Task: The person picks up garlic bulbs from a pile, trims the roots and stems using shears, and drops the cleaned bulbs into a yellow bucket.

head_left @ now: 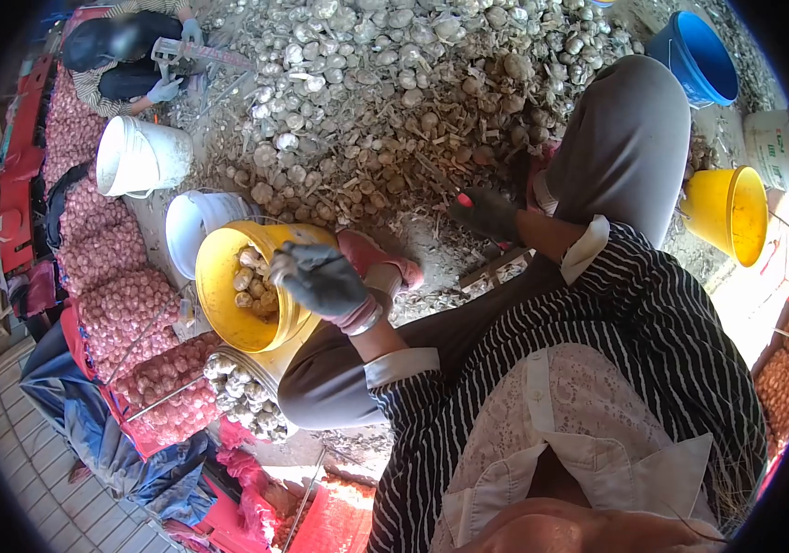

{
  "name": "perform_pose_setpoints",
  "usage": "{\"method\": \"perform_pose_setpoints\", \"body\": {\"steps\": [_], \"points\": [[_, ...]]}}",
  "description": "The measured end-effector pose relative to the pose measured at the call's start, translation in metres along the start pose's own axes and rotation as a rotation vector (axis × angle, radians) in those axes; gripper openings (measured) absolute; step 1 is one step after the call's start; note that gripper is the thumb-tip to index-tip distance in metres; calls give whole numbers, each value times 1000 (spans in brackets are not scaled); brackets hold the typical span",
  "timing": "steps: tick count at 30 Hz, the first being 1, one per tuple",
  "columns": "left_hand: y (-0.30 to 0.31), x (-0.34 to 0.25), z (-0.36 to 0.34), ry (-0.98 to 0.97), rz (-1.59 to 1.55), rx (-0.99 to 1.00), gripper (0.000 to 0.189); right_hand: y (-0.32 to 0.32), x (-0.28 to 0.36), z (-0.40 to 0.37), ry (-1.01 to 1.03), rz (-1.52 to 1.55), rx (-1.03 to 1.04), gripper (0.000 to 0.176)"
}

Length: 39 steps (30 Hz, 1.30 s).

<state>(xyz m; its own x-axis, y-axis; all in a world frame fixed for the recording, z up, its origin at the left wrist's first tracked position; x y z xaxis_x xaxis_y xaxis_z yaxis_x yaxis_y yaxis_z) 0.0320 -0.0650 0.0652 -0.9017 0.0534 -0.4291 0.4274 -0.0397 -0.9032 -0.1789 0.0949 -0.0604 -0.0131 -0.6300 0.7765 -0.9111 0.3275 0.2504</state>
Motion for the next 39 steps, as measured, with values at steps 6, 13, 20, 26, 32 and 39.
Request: {"method": "perform_pose_setpoints", "body": {"steps": [6, 13, 20, 26, 32, 39], "points": [[58, 41, 13, 354, 473, -406, 24, -21, -4, 18, -400, 680, -14, 26], [101, 208, 52, 759, 1011, -342, 30, -30, -6, 27, -431, 886, -67, 22], [105, 338, 126, 589, 2106, -149, 56, -30, 1, 29, -431, 895, -70, 23], [92, 338, 111, 600, 2085, -21, 49, -26, -4, 38, -334, 905, -35, 18], [94, 262, 55, 932, 667, -447, 29, 2, 0, 39, -144, 187, -128, 43], [53, 185, -3, 791, 926, 63, 19, 6, 23, 22, 114, -129, -171, 40]]}}
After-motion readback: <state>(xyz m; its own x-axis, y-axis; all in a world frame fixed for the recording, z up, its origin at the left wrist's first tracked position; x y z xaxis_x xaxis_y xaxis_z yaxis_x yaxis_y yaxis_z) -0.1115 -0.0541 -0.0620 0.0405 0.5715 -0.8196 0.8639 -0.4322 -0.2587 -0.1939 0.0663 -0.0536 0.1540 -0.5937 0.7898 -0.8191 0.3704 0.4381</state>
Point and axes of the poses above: each hand's wrist, its own z-axis towards the middle knuckle, its own y-axis out of the back of the hand, x = y × z, the point moved 5 cm from there along z, towards the middle knuckle, and after that the axes turned 9 degrees about -x, right-handed, at the moved point
